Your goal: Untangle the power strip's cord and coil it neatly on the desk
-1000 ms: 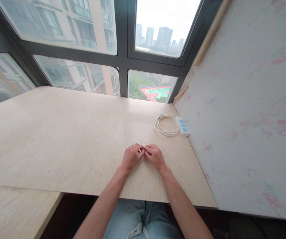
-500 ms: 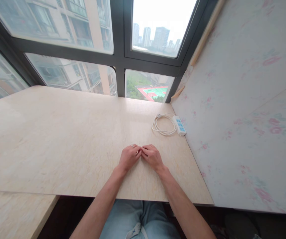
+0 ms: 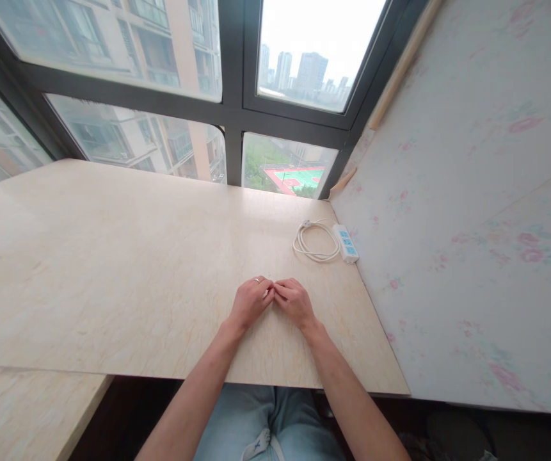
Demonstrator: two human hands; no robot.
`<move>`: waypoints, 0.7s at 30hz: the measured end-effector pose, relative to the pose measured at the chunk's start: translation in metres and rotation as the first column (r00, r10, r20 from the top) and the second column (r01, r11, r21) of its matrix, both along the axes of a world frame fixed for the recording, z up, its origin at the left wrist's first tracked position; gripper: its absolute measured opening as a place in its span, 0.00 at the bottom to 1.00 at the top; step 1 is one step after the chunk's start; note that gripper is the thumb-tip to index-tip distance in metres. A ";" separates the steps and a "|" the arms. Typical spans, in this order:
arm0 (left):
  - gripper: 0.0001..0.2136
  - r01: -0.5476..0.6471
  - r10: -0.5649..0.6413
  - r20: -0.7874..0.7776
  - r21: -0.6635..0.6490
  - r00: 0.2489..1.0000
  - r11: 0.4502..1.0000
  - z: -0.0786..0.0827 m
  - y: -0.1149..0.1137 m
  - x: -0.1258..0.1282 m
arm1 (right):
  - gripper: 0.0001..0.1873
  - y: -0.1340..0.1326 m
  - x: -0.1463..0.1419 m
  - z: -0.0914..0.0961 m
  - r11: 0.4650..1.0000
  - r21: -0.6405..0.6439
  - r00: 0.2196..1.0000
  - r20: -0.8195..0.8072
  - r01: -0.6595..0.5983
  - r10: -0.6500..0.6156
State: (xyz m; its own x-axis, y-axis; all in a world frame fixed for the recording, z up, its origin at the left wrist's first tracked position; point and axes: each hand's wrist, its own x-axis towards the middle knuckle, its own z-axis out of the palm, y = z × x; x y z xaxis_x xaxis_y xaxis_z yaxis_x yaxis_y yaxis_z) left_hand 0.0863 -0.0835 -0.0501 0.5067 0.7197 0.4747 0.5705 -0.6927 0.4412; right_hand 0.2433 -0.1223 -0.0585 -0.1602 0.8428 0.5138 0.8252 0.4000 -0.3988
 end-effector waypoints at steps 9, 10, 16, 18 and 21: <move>0.03 -0.002 0.002 0.055 0.004 0.998 1.000 0.002 -0.002 -0.001 | 0.10 -0.001 0.000 0.003 1.000 -0.017 0.995 -0.098 -0.017 0.015; 0.03 -0.004 0.003 0.063 0.003 0.998 1.000 0.001 -0.002 -0.001 | 0.09 -0.001 0.000 0.004 1.000 -0.021 0.994 -0.104 -0.020 0.017; 0.03 0.007 -0.005 0.137 -0.017 0.991 1.000 0.000 -0.003 -0.002 | 0.09 -0.002 0.000 0.004 0.999 -0.033 0.990 -0.138 -0.029 0.024; 0.04 0.028 -0.025 0.159 -0.018 0.987 0.999 0.000 -0.003 -0.002 | 0.09 -0.002 0.000 0.005 0.999 -0.042 0.988 -0.154 -0.031 0.024; 0.06 0.061 -0.061 0.175 0.007 0.983 0.998 0.000 -0.003 -0.002 | 0.10 -0.002 0.000 0.006 0.998 -0.055 0.981 -0.192 -0.032 0.021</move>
